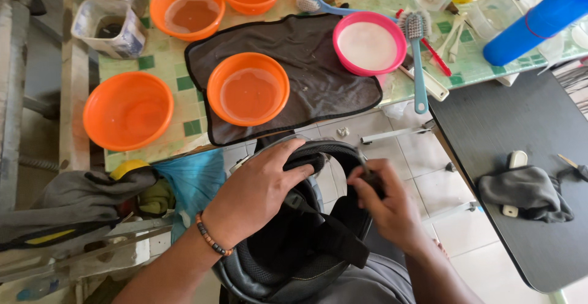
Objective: The person uses a screwdriver to pry out and remove the inner padding of a motorcycle helmet while sitting on the floor near several plastic bowls of liquid.
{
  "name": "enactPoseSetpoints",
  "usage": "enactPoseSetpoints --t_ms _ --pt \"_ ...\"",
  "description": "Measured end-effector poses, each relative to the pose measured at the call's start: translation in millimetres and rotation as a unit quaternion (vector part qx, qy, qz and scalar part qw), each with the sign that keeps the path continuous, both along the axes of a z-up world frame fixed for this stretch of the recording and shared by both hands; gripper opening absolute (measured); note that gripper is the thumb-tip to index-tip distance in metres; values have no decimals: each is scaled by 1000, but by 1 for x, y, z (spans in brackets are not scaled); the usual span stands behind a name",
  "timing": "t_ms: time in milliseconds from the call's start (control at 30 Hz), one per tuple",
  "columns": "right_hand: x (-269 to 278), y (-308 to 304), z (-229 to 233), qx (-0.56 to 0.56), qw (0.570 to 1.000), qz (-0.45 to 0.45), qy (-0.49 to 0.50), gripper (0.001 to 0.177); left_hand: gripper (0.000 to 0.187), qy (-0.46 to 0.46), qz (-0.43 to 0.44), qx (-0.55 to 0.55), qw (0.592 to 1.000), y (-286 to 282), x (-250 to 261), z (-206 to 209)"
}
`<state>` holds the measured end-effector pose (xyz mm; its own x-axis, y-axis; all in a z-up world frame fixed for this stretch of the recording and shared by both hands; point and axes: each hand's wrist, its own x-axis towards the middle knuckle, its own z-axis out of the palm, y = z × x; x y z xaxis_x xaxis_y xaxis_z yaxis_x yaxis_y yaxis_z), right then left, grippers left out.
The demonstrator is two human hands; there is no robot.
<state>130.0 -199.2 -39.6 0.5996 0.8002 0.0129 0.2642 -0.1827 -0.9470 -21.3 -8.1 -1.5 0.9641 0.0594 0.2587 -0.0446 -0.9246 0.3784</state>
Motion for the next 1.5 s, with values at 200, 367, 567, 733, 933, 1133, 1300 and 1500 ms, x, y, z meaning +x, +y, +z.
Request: enactPoseSetpoints --t_ms 200,367,567,733,933,1133,1300,1500 --pt "-18 38 3 2 960 -7 -281 25 35 0 -9 4 1000 -3 3 1" --pt "-29 43 -8 -4 929 -39 -368 24 34 3 -15 11 1000 0 1 -5" --pt "-22 48 -14 18 905 -29 -424 21 34 2 -31 13 999 -1 7 -4" --pt "-25 47 -3 43 928 -3 -371 15 36 0 -19 -6 1000 -1 6 -2" --pt "-23 43 -12 19 953 25 -301 25 37 15 -22 -24 999 3 5 -6" --pt "-16 38 -2 22 960 64 -272 17 38 26 -28 -39 999 1 4 1" --pt "-15 34 -3 31 965 67 -250 15 41 22 -33 -40 998 -2 2 5" --pt "-14 31 -6 44 958 70 -276 22 30 0 -3 28 1000 -10 0 8"
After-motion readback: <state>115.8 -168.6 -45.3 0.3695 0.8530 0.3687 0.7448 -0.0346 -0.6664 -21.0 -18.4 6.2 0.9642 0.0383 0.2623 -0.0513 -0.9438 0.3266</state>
